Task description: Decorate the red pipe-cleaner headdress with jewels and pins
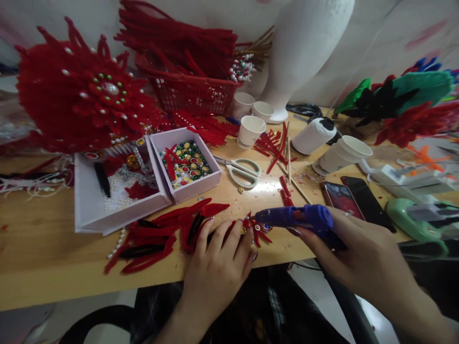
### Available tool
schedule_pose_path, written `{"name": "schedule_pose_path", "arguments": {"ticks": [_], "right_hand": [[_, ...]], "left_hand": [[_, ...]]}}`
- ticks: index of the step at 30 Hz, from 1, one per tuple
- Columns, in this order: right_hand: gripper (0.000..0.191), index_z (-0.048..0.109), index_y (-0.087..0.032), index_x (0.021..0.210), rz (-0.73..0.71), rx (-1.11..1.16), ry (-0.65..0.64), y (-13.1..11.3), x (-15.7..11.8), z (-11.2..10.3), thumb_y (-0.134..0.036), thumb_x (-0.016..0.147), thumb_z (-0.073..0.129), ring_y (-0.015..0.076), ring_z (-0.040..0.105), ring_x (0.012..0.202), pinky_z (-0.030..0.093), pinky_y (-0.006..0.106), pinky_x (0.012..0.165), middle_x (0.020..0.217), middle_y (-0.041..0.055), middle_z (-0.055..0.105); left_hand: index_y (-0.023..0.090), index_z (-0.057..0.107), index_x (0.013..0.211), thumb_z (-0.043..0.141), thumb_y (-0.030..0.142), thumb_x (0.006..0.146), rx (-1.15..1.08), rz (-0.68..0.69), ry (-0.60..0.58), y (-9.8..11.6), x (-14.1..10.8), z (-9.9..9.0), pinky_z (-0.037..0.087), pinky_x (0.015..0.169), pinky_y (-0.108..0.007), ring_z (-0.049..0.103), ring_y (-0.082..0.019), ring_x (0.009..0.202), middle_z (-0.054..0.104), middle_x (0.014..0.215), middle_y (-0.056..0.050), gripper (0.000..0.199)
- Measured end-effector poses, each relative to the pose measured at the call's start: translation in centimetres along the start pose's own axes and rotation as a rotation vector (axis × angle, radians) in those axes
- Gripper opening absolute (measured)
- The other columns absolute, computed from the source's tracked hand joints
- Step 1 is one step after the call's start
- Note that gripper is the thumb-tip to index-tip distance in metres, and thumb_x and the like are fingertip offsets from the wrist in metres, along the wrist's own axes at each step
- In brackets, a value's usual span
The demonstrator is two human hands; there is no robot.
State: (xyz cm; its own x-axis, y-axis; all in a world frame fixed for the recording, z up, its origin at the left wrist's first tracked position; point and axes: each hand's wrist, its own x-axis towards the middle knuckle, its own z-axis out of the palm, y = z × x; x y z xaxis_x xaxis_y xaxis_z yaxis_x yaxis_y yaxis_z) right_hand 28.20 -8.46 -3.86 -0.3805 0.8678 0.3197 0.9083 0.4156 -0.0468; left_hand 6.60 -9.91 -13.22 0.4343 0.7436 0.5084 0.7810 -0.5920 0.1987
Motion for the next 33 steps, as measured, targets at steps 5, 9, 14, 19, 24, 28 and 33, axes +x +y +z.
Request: {"name": "schedule_pose_path", "arguments": {"ticks": [5,9,14,19,24,28,33], "right_hand": [[0.039,0.059,-0.015,0.083,-0.016,-0.052,0.037,-0.4,0.2,0.7,-0.046,0.1,0.043,0.0152,0.051,0.036,0.034,0.028,0.036,0.05,-0.0002,0.055],[0.039,0.059,-0.015,0.081,-0.039,-0.033,0.032,-0.6,0.4,0.8,-0.045,0.1,0.043,0.0149,0.054,0.039,0.036,0.027,0.037,0.056,0.0022,0.059],[0.037,0.058,-0.016,0.079,-0.079,-0.09,0.065,-0.5,0.5,0.9,-0.042,0.101,0.043,0.0148,0.052,0.039,0.034,0.028,0.038,0.058,0.0028,0.059],[0.034,0.058,-0.015,0.082,-0.066,-0.05,0.086,-0.4,0.1,0.9,-0.042,0.1,0.046,0.0145,0.051,0.038,0.033,0.028,0.038,0.055,0.0007,0.056],[0.029,0.06,-0.015,0.083,-0.077,-0.013,0.041,-0.5,-0.1,1.1,-0.036,0.099,0.047,0.0153,0.053,0.041,0.035,0.028,0.04,0.059,0.0027,0.061],[0.032,0.059,-0.016,0.082,-0.079,-0.052,0.056,-0.7,0.0,1.3,-0.039,0.1,0.044,0.015,0.052,0.04,0.034,0.028,0.04,0.059,0.0024,0.06],[0.035,0.055,-0.017,0.076,-0.055,-0.041,0.076,-0.6,0.0,1.4,-0.04,0.1,0.044,0.0135,0.047,0.037,0.032,0.028,0.039,0.055,-0.0003,0.053]], "left_hand": [[0.023,0.067,0.121,0.052,0.035,0.097,0.007,0.007,-0.017,-0.1,0.1,0.0,0.03,0.108,-0.046,0.059,-0.023,0.111,0.071,0.122,-0.003,0.03],[0.024,0.067,0.121,0.051,0.035,0.098,0.006,0.002,-0.021,-0.1,0.0,-0.1,0.029,0.109,-0.046,0.059,-0.022,0.112,0.072,0.121,-0.002,0.03],[0.023,0.067,0.119,0.051,0.035,0.098,0.004,0.004,-0.01,-0.1,0.0,0.0,0.029,0.109,-0.046,0.06,-0.022,0.111,0.072,0.121,-0.002,0.029],[0.023,0.067,0.12,0.052,0.034,0.098,0.017,0.005,-0.005,-0.1,0.1,0.0,0.031,0.108,-0.046,0.061,-0.022,0.11,0.072,0.12,-0.002,0.029],[0.022,0.067,0.121,0.052,0.035,0.098,0.022,0.007,-0.015,-0.1,0.2,-0.1,0.031,0.108,-0.047,0.06,-0.023,0.11,0.072,0.121,-0.003,0.031],[0.022,0.066,0.121,0.051,0.034,0.098,0.014,0.01,-0.022,-0.1,0.2,-0.1,0.031,0.107,-0.047,0.06,-0.023,0.11,0.072,0.121,-0.003,0.03],[0.023,0.066,0.121,0.05,0.034,0.098,0.01,0.01,-0.025,-0.1,0.3,-0.2,0.031,0.107,-0.047,0.061,-0.023,0.109,0.072,0.121,-0.002,0.03]]}}
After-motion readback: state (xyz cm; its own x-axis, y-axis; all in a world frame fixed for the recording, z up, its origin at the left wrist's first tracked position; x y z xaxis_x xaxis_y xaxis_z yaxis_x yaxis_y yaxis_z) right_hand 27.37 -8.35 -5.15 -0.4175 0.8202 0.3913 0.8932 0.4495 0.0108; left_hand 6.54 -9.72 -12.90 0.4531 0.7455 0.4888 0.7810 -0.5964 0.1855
